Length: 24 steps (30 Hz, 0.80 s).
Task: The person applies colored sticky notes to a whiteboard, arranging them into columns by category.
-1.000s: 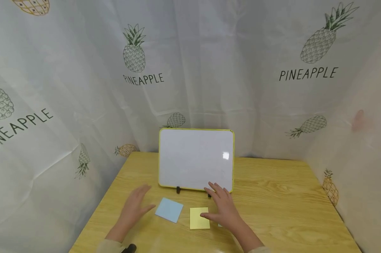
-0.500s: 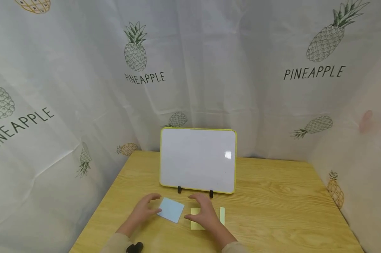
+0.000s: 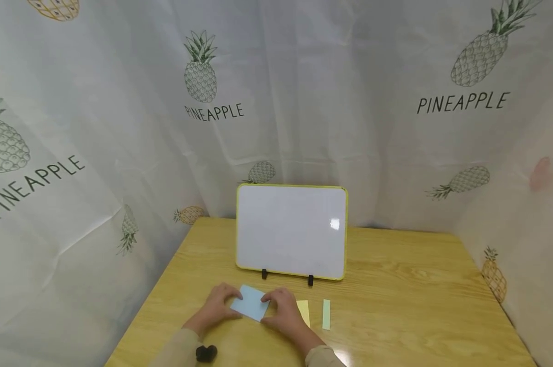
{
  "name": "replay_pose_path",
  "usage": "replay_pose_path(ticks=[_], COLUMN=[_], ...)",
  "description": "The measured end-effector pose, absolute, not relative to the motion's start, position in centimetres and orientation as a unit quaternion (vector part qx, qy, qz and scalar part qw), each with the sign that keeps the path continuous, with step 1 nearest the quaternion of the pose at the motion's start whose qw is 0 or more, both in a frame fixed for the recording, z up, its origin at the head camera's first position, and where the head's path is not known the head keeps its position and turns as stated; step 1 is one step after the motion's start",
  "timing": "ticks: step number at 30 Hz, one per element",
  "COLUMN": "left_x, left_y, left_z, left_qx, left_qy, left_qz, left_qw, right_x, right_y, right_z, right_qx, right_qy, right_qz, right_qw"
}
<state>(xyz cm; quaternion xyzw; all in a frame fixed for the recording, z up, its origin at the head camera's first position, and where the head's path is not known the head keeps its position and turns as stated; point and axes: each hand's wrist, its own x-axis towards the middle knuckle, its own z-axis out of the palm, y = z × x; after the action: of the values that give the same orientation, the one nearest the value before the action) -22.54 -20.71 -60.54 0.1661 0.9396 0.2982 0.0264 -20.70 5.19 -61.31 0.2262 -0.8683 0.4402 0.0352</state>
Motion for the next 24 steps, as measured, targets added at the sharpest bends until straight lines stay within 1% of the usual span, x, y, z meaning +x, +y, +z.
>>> replay_pose_path(ticks=[9, 13, 20, 24], left_x=[-22.77, -22.77, -22.73, -22.65], left_y=[-20.81, -20.86, -20.81, -20.73], left_z=[-60.96, -60.98, -60.58, -60.42], left_qx=[0.156, 0.149, 0.132, 0.126], left_qy=[0.939, 0.938, 0.92, 0.915], left_qz=[0.303, 0.311, 0.362, 0.377], left_qw=[0.038, 0.037, 0.067, 0.065], right_x=[-20.79, -20.81, -20.64, -20.59], right_y=[5.01, 4.93, 4.99, 4.99], right_z=[-62.1, -62.08, -62.07, -62.04], right_qx=[0.241, 0.248, 0.244, 0.239], right_qy=[-0.895, -0.897, -0.9, -0.9], right_qz=[0.369, 0.362, 0.355, 0.359], right_qw=[0.064, 0.063, 0.066, 0.063])
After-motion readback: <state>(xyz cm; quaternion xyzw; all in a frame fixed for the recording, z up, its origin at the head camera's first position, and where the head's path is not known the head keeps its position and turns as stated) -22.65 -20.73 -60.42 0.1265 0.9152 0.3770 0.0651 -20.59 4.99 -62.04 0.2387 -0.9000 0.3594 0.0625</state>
